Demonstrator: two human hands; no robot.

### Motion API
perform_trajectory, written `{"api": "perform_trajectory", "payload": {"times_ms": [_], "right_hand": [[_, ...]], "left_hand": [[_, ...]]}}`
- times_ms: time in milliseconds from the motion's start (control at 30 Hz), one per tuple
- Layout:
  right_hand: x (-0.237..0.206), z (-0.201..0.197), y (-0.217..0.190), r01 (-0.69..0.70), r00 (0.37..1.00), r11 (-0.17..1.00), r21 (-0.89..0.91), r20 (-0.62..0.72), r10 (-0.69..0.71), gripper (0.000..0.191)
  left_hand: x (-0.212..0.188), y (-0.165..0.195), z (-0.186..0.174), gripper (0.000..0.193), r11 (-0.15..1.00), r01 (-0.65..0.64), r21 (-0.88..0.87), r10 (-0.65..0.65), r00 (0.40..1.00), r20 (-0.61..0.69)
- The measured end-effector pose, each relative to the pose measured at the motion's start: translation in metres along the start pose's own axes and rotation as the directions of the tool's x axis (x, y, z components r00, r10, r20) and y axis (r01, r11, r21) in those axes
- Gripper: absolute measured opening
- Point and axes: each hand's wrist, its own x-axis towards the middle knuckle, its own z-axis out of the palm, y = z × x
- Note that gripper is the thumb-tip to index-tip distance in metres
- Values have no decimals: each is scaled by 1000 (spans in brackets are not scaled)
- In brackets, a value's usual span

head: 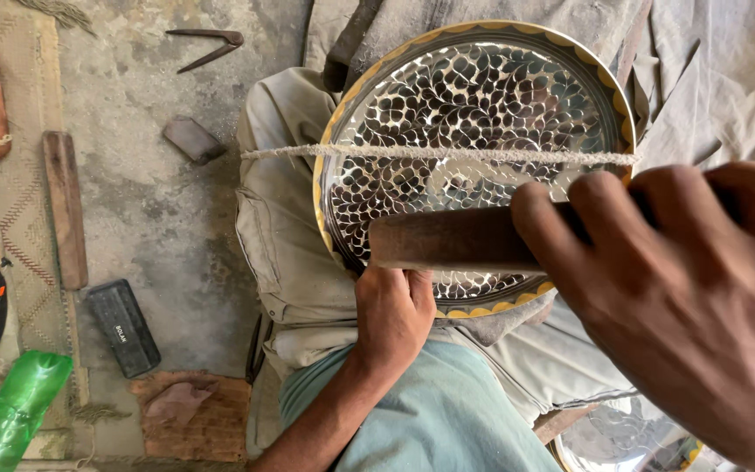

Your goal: The person uses a small hammer to strike a metal plate, creating a textured pattern. They then use a wooden mallet to continue hammering the plate, focusing on different areas to refine the design.

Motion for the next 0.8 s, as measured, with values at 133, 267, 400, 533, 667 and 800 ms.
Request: {"api": "perform_trajectory", "payload": {"times_ms": [133, 267, 400, 533, 667, 800], "right_hand": [[-4, 4, 0, -43, 999, 999, 32, 3, 42, 44], [-4, 4, 0, -21, 1000, 999, 43, -20, 22, 44], [-2, 3, 2, -17, 1000, 999, 47, -12, 18, 45], [-6, 3, 9, -42, 989, 960, 276, -128, 80, 59], [-3, 3, 14, -51, 974, 928, 368, -189, 129, 58], [10, -11, 11, -48, 976, 977, 207, -197, 90, 56]], "left_hand": [[-6, -7, 3, 10, 979, -154, 131, 165, 983, -81], [-9, -13, 7, 35, 957, 239, 165, -272, 936, 222], [-9, -7, 1, 7, 999, -44, 5, 44, 998, -36], [-5, 6, -8, 16, 994, -92, -51, 86, 990, -114], [1, 10, -5, 10, 997, -11, 74, 18, 995, -95], [-1, 3, 0, 5, 996, 90, 28, -88, 994, -64]]}}
